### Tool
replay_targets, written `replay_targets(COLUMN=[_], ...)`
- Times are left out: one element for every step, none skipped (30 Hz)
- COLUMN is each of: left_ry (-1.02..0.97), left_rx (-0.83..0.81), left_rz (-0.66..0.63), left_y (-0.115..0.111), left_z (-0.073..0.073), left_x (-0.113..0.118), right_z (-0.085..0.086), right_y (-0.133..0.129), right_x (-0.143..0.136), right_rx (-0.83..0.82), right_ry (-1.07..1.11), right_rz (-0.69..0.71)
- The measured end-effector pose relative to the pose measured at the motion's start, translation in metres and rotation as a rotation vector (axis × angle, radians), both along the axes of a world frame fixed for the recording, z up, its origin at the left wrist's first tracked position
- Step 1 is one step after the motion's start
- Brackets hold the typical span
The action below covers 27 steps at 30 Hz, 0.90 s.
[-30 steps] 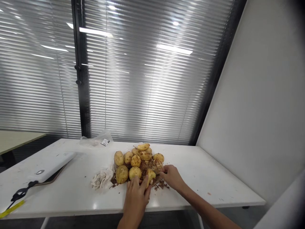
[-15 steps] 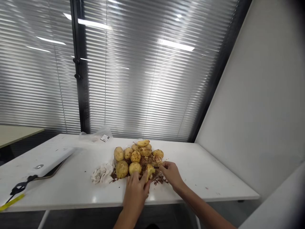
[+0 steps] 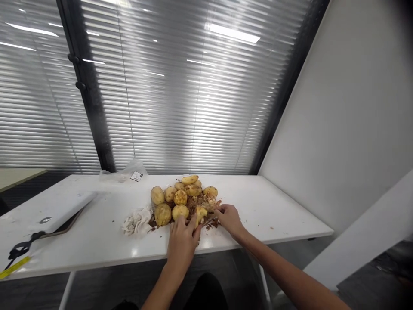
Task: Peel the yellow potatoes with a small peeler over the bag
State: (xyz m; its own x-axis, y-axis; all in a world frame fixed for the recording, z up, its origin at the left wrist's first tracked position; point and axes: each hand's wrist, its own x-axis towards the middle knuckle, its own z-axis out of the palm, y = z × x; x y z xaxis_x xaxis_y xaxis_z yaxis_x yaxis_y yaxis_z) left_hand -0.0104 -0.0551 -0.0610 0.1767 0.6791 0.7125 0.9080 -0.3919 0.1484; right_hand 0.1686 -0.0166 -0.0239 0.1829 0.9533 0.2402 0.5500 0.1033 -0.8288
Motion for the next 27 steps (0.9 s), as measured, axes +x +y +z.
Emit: replay_targets(left_ry=[0.0,0.001,0.004,0.005,0.006,0.006,0.006,0.007,0.009,0.01,0.011,0.009,0.007,0.004,0.002,0.001,0.0,-0.001,-0.003,-0.006,-0.01,-0.015,-0.02,-0.025,-0.028,-0.03,-0.031], left_rx=[-0.004,-0.007,-0.009,-0.012,-0.014,-0.017,-0.02,-0.023,-0.025,-0.026,-0.025,-0.023,-0.021,-0.019,-0.018,-0.017,-0.018,-0.018,-0.019,-0.019,-0.019,-0.019,-0.019,-0.019,-0.02,-0.02,-0.022], left_rz=[0.0,0.001,0.0,0.0,0.001,0.001,0.0,-0.002,-0.006,-0.009,-0.01,-0.007,-0.001,0.005,0.01,0.013,0.015,0.015,0.017,0.021,0.024,0.027,0.029,0.031,0.033,0.037,0.044], left_y=[0.0,-0.001,-0.001,-0.001,-0.001,-0.001,-0.001,-0.001,-0.001,-0.001,-0.001,-0.001,-0.001,-0.001,-0.001,-0.002,-0.001,-0.001,-0.001,0.0,0.0,0.001,0.002,0.002,0.002,0.002,0.002], left_z=[0.001,0.001,0.001,0.001,0.002,0.001,0.001,0.001,0.001,0.001,0.001,0.002,0.002,0.002,0.003,0.003,0.003,0.003,0.002,0.002,0.001,0.0,0.0,-0.001,-0.001,-0.001,-0.001], left_x=[0.0,0.0,0.0,0.001,0.001,0.001,0.001,0.001,0.001,0.001,0.001,0.001,0.0,0.0,0.0,0.0,0.0,0.0,0.0,0.0,0.0,0.0,0.0,0.0,0.0,0.0,0.001], right_z=[-0.001,-0.001,-0.001,-0.001,0.0,0.0,0.0,0.0,0.0,-0.001,-0.001,-0.001,-0.001,-0.001,-0.002,-0.002,-0.002,-0.002,-0.002,-0.002,-0.001,-0.001,-0.001,-0.002,-0.002,-0.003,-0.004], right_y=[-0.002,-0.004,-0.006,-0.007,-0.007,-0.007,-0.007,-0.006,-0.005,-0.004,-0.004,-0.003,-0.003,-0.003,-0.003,-0.003,-0.004,-0.004,-0.005,-0.005,-0.005,-0.005,-0.005,-0.005,-0.004,-0.004,-0.004], right_x=[0.001,0.002,0.002,0.002,0.0,-0.002,-0.004,-0.006,-0.008,-0.009,-0.01,-0.011,-0.011,-0.01,-0.01,-0.009,-0.008,-0.007,-0.005,-0.004,-0.004,-0.004,-0.005,-0.006,-0.007,-0.009,-0.01], right_rx=[-0.001,0.002,0.009,0.019,0.026,0.029,0.027,0.023,0.018,0.016,0.017,0.022,0.029,0.036,0.041,0.044,0.044,0.043,0.042,0.042,0.045,0.05,0.056,0.063,0.069,0.074,0.076], right_ry=[0.002,0.008,0.016,0.024,0.029,0.03,0.029,0.026,0.023,0.021,0.022,0.025,0.03,0.035,0.039,0.04,0.039,0.034,0.028,0.023,0.019,0.019,0.021,0.023,0.024,0.023,0.02], right_rz=[-0.004,-0.007,-0.007,-0.004,0.002,0.008,0.013,0.014,0.011,0.006,0.001,-0.001,0.001,0.005,0.01,0.014,0.013,0.007,-0.001,-0.009,-0.015,-0.017,-0.013,-0.004,0.006,0.016,0.024])
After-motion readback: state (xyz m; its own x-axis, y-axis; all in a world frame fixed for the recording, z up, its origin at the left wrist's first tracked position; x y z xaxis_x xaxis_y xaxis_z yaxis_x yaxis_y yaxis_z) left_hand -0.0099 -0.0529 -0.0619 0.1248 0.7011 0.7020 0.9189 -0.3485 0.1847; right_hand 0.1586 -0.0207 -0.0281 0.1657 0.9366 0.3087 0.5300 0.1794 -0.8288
